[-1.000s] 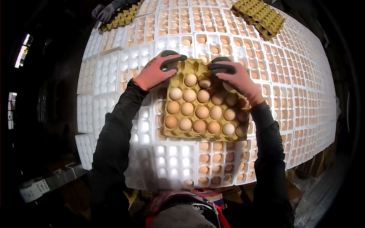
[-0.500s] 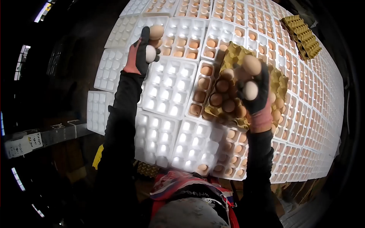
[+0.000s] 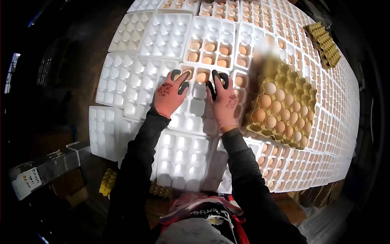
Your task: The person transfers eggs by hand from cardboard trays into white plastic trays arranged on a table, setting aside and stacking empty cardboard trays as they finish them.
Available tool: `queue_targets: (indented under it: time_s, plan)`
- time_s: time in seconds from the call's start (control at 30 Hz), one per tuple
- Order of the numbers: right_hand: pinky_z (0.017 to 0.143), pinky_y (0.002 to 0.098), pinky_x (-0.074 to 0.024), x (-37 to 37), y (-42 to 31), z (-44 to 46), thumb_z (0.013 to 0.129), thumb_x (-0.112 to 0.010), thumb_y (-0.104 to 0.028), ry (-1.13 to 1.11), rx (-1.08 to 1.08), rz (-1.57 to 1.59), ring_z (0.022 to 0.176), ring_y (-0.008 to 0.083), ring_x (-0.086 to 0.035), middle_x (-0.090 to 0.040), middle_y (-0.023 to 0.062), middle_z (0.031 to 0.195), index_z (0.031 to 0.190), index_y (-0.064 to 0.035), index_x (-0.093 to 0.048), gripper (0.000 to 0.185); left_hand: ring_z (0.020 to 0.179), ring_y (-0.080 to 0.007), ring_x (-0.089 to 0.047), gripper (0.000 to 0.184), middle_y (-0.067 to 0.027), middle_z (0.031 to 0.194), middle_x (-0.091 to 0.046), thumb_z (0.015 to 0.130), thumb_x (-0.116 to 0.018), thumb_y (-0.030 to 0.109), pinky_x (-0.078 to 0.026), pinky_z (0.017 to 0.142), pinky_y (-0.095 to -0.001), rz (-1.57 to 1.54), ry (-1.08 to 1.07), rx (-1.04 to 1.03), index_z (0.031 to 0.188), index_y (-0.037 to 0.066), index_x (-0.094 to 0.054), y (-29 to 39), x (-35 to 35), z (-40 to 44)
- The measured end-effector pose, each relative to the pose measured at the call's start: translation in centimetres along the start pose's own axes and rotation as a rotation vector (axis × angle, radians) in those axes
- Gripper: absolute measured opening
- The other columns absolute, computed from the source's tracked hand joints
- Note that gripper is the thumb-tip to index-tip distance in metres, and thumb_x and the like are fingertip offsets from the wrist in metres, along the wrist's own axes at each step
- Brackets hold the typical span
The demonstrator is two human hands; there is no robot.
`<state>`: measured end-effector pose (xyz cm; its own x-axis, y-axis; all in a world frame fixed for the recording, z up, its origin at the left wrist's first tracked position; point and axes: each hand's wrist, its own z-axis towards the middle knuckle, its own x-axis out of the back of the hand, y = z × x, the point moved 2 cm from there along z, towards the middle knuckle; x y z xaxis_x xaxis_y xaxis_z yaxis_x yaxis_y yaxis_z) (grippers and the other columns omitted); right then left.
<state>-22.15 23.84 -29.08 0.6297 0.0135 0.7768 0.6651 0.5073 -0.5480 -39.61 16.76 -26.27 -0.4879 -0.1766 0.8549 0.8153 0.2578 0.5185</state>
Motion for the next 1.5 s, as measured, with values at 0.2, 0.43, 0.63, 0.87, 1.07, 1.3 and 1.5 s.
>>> queue_targets:
  time_s: [0.2,0.43,0.63,0.87,1.07,1.3,1.5]
  plan:
    - [0.101,0.0476,-0.034,3.3,-1.8,-1.5,0.082,-0.064,-0.015,0.079,0.132,0.126,0.114,0.0399,-0.046,-0.05,0.0214,0.125,0.123,-0.0032,-0.055,0.043,0.1,-0.0329,-0.062,0.048,-0.0134,0.129,-0.054,0.087,-0.064,0.021,-0.051,0.085,-0.038,-0.067,0.108,-0.118,0.132,0.012,-0.053,2.2,-1.1,0.4]
    - [0.099,0.0424,-0.038,20.5,6.2,1.4,0.077,-0.071,-0.014,0.026,-0.008,0.083,0.115,0.0351,-0.05,-0.062,0.0167,0.113,0.12,-0.001,-0.058,0.047,0.139,-0.0367,-0.026,0.063,-0.0116,0.147,-0.039,0.084,-0.064,0.023,-0.013,0.113,-0.0596,0.245,0.035,-0.367,0.141,0.009,-0.041,7.0,-6.9,2.6]
    - [0.104,0.0419,-0.0392,21.4,14.4,3.3,0.068,-0.081,-0.017,-0.297,0.14,-0.087,0.116,0.0328,-0.052,-0.063,0.0131,0.113,0.121,-0.008,-0.061,0.058,0.134,-0.0306,-0.039,0.076,-0.0077,0.139,-0.053,0.076,-0.07,0.05,-0.014,0.115,-0.0553,0.239,-0.199,-0.737,0.138,0.011,-0.048,20.2,-9.2,8.3]
    - [0.076,0.0266,-0.0515,26.2,17.9,3.7,0.079,-0.07,-0.013,-0.3,-0.411,0.862,0.088,0.0144,-0.064,-0.068,0.0025,0.1,0.123,0.0049,-0.059,0.049,0.116,-0.0199,-0.058,0.046,-0.0079,0.128,-0.06,0.091,-0.061,0.016,-0.047,0.098,-0.0352,-1.31,-0.278,-0.325,0.135,0.004,-0.052,17.6,-7.7,9.2]
    - [0.073,0.0428,-0.0513,22.5,15.5,3.5,0.07,-0.075,-0.027,-0.439,0.041,-0.337,0.082,0.0342,-0.065,-0.067,0.0161,0.083,0.105,-0.0081,-0.068,0.04,0.091,-0.0203,-0.066,0.036,-0.004,0.106,-0.066,0.083,-0.071,0.032,-0.051,0.076,-0.0304,-0.727,-0.468,-0.237,0.101,0.0,-0.068,18.5,-6.6,8.9]
    - [0.087,0.0251,-0.0487,26.2,15.5,-0.4,0.094,-0.058,-0.018,0.084,-0.387,1.277,0.104,0.0149,-0.06,-0.06,0.0084,0.125,0.123,0.0004,-0.061,0.035,0.117,-0.0256,-0.057,0.065,-0.0072,0.143,-0.048,0.074,-0.071,0.052,-0.046,0.093,-0.0371,0.402,-0.648,-0.749,0.126,0.014,-0.059,21.2,-6.4,7.3]
    - [0.086,0.0358,-0.0505,23.9,13.4,2.1,0.082,-0.072,-0.029,-0.401,0.012,0.27,0.096,0.0286,-0.065,-0.058,0.0162,0.121,0.113,-0.0107,-0.068,0.037,0.105,-0.0156,-0.062,0.062,-0.0078,0.129,-0.058,0.078,-0.073,0.018,-0.052,0.084,-0.0312,-0.85,-0.609,-0.242,0.135,0.008,-0.051,17.0,-4.7,6.6]
